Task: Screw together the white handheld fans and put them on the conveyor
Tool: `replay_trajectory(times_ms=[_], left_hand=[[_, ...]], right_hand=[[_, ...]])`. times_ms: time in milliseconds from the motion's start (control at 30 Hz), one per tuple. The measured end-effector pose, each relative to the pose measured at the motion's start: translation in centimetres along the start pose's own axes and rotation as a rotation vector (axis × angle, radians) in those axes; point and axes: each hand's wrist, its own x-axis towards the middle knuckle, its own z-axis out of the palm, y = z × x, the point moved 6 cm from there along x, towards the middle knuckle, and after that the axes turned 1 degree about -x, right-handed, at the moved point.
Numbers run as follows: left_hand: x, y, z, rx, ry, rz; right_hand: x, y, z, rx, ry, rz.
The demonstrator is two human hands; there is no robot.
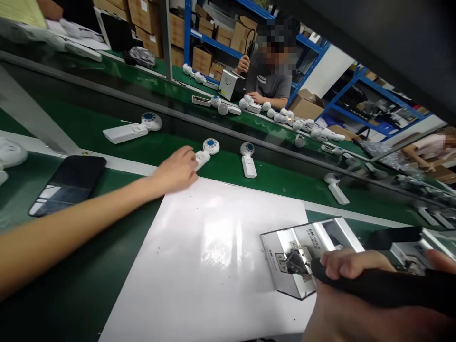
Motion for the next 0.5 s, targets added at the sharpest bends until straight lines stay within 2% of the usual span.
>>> replay_trajectory(times_ms=[67, 133, 200, 267, 367, 433, 500], left_hand=[[0.7, -2.4, -0.5, 0.008, -0.028, -0.004], [0.6, -3.0, -1.2, 0.017, -0.035, -0.007], [0.7, -2.4, -2.0, 0.032, 0.002, -0.033], [1.6, -0.8, -2.3, 0.036, 0.047, -0.052], [4.7, 2.9, -0.6, -0.013, 0.012, 0.032], [7.2, 5.4, 1.7, -0.054, -0.052, 0.106], [9.3, 6.9, 4.2, -0.074, -0.109, 0.131]], right_hand=[[-0.7, -0.3, 0.7, -0.058, 0.037, 0.061], [-1.7, -0.5, 1.4, -0.087, 0.031, 0.067], [-2.5, -0.4, 1.5, -0.093, 0.012, 0.055], [-2.9, 0.1, 1.3, -0.1, -0.006, 0.017], [-3.6, 0.4, 1.2, -0.055, -0.095, -0.037], [-4.4, 0.3, 1.3, 0.026, -0.117, 0.035], [-5.4, -0.3, 1.6, 0.106, -0.115, 0.158]])
